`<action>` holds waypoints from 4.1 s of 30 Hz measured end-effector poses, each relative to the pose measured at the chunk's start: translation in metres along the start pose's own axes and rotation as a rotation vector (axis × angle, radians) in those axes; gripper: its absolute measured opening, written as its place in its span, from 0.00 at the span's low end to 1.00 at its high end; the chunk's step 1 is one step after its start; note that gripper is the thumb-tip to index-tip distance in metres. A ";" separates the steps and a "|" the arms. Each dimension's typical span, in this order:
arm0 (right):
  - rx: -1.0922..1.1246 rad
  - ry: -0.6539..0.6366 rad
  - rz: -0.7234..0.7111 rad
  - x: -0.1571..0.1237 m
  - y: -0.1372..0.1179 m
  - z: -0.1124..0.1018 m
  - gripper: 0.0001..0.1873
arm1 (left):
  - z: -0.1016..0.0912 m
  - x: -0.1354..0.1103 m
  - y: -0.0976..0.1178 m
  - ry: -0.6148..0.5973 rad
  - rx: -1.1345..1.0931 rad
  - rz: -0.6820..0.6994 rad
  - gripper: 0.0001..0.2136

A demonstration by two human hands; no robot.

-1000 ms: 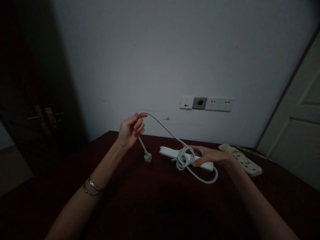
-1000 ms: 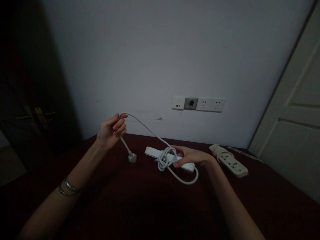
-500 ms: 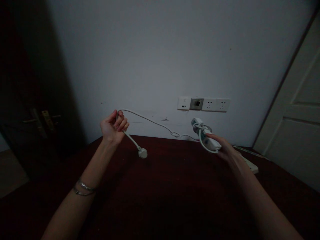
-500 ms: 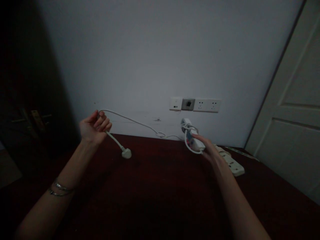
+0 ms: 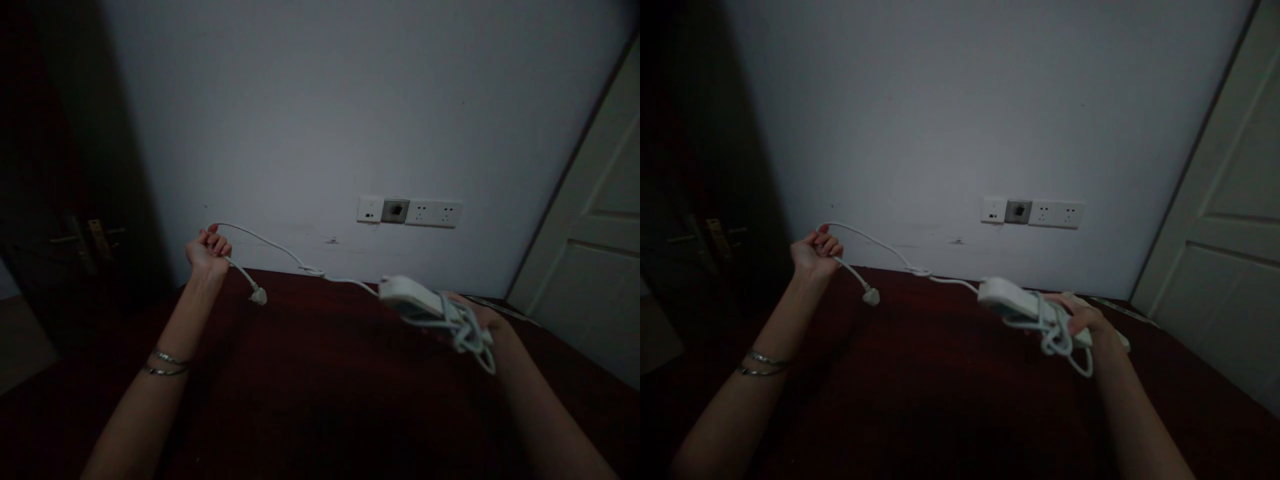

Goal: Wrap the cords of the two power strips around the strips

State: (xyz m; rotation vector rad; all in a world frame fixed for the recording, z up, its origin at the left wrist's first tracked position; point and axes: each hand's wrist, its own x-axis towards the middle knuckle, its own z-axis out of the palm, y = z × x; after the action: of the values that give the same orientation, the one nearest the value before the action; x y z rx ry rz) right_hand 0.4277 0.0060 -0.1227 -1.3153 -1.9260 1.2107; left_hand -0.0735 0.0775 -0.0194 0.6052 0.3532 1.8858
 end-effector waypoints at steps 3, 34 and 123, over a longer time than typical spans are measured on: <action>0.142 -0.220 0.012 0.005 -0.023 0.012 0.46 | 0.003 -0.004 0.012 0.016 0.039 0.060 0.16; -1.120 0.802 -0.174 0.021 -0.107 0.063 0.25 | 0.134 0.038 0.034 -0.405 0.732 -0.192 0.08; 0.529 0.666 -0.276 0.039 -0.127 0.088 0.31 | 0.083 -0.074 -0.063 -1.494 1.508 -0.444 0.19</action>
State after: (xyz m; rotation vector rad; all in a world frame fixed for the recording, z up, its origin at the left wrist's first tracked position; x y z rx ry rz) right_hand 0.2837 -0.0092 -0.0560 -0.9585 -1.1587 0.8969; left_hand 0.0437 0.0304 -0.0007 2.3651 0.7222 0.0714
